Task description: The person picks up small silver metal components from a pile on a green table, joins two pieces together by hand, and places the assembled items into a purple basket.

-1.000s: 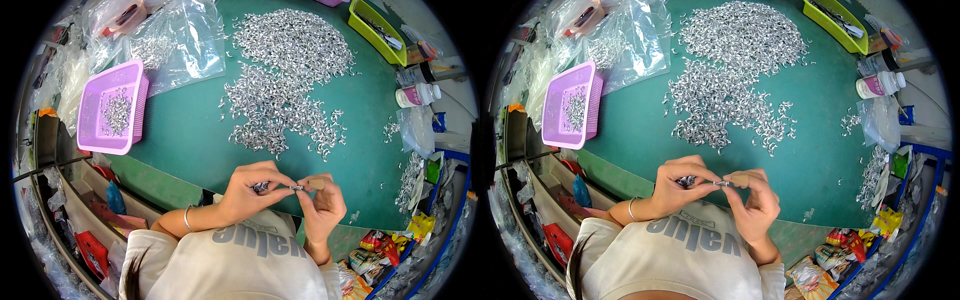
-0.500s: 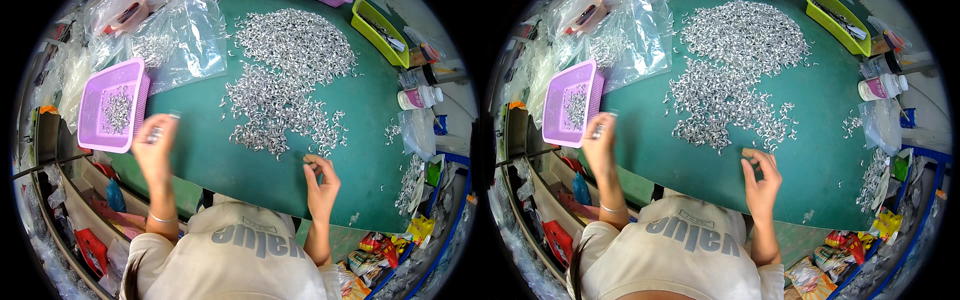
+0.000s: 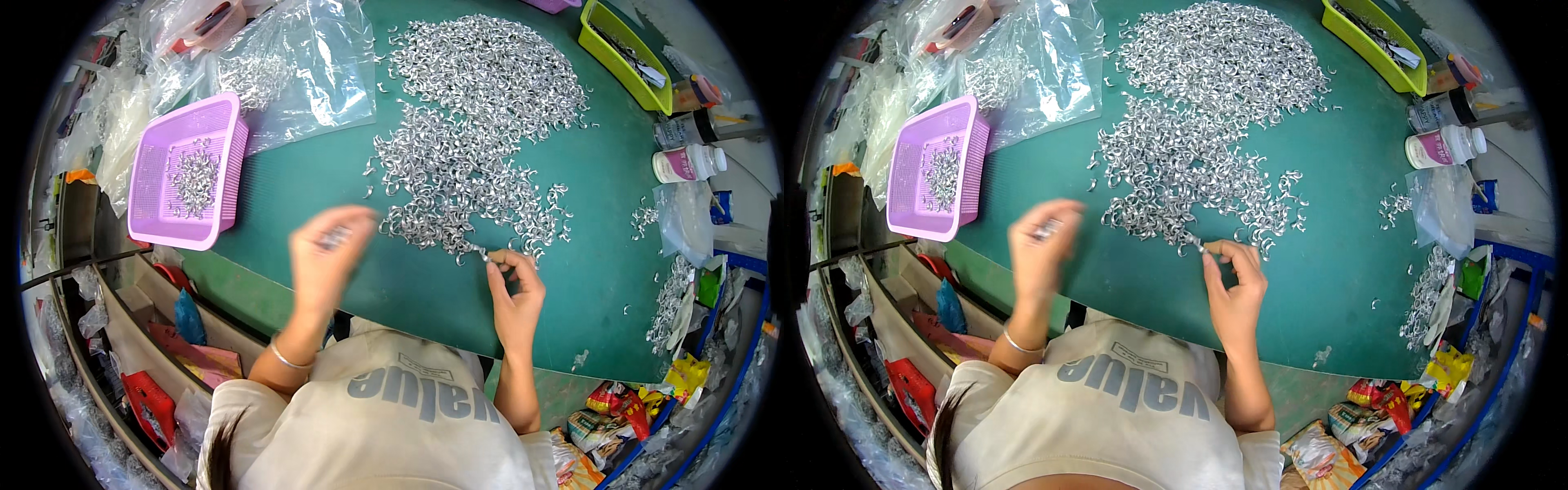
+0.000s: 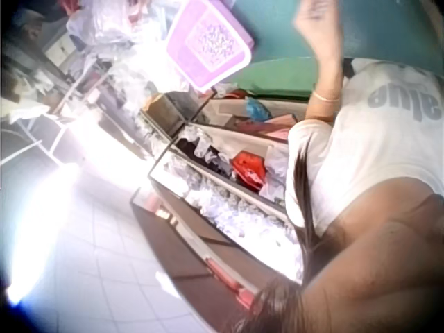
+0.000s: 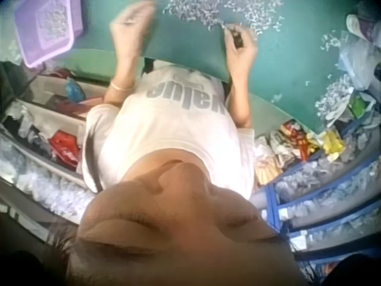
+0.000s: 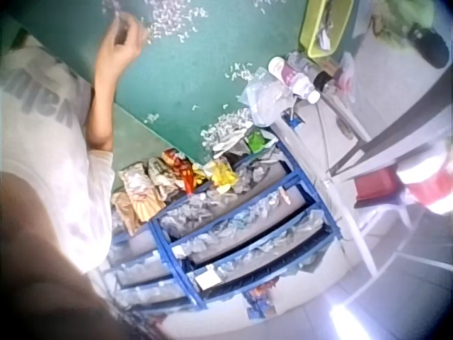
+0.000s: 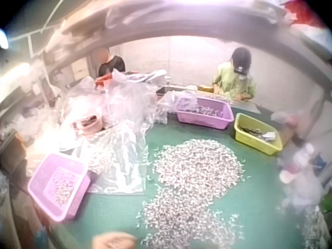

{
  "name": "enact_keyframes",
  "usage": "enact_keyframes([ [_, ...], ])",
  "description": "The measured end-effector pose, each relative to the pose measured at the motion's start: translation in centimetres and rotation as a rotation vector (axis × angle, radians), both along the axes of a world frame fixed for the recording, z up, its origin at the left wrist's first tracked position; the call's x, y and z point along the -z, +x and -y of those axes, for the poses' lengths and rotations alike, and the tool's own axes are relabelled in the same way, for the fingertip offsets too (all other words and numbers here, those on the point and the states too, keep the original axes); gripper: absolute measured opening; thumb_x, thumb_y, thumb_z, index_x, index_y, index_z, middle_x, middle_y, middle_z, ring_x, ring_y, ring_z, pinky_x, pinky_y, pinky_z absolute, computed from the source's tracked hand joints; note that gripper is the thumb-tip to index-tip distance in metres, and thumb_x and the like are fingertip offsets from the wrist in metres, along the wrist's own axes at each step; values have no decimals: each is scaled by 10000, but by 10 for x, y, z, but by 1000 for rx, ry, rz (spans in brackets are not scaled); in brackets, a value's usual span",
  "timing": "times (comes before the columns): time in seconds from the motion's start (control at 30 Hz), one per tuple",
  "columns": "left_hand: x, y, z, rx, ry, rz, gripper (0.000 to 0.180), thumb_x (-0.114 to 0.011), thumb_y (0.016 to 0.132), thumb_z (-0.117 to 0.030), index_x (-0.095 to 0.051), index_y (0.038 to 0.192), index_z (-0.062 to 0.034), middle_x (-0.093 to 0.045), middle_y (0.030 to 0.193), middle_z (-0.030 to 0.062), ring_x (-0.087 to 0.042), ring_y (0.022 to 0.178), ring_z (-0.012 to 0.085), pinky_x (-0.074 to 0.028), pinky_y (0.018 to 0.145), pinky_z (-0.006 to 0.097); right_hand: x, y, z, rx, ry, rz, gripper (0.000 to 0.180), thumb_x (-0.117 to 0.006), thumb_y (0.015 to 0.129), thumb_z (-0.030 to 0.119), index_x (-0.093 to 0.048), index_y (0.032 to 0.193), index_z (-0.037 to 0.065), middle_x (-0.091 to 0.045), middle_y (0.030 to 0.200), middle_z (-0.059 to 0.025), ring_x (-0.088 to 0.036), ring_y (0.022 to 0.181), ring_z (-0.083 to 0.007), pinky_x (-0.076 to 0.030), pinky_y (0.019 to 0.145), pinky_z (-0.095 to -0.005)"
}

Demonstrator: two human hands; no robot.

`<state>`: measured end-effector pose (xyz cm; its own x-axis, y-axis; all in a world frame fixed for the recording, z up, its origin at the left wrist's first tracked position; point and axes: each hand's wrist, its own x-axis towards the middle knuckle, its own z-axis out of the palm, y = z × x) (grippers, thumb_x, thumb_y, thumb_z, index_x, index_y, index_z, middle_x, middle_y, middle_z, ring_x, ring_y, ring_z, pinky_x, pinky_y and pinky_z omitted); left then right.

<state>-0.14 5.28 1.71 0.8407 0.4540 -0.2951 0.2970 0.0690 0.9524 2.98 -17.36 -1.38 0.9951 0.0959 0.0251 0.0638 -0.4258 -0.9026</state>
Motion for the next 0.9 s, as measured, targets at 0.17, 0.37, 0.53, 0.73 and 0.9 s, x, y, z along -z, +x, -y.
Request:
enact_keyframes([
  [0.17, 5, 2, 60, 462, -264, 76, 254, -665, 737, -32, -634, 988, -13, -475, 643, -56, -397, 601, 18, -328, 537, 170, -20, -15, 1, 10, 700, -557, 142, -590, 796, -3, -590, 938, -15, -603, 868, -48, -525, 808, -90, -393, 692, -216],
  [0.37, -2, 7, 67, 486, -266, 63, 241, -662, 737, -31, -638, 977, -20, -453, 629, -53, -386, 598, 21, -325, 526, 176, -17, -18, 5, -72, 990, -736, 156, -567, 814, -3, -569, 968, -26, -599, 903, -64, -545, 863, -104, -408, 762, -232],
  [0.53, -3, 6, 66, 457, -227, 44, 163, -664, 730, -23, -655, 893, -14, -436, 605, -57, -379, 585, 17, -315, 506, 179, -21, -24, -4, -31, 586, -399, 138, -580, 797, -18, -586, 936, -23, -579, 860, -33, -485, 760, -75, -374, 688, -205],
  [0.73, -7, 4, 67, 443, -184, 42, 143, -667, 728, -22, -654, 869, -5, -435, 602, -53, -383, 581, 21, -315, 502, 182, -28, -25, -6, -19, 586, -405, 131, -581, 798, -13, -596, 927, -23, -569, 837, -24, -455, 697, -78, -368, 664, -204],
  [0.9, 3, 4, 66, 485, -227, 55, 142, -619, 786, -54, -653, 913, 0, -570, 688, -9, -429, 589, 30, -361, 518, 186, -21, -15, 5, -128, 943, -791, 157, -550, 837, 62, -585, 965, -21, -591, 861, -57, -512, 724, -110, -392, 647, -224],
])
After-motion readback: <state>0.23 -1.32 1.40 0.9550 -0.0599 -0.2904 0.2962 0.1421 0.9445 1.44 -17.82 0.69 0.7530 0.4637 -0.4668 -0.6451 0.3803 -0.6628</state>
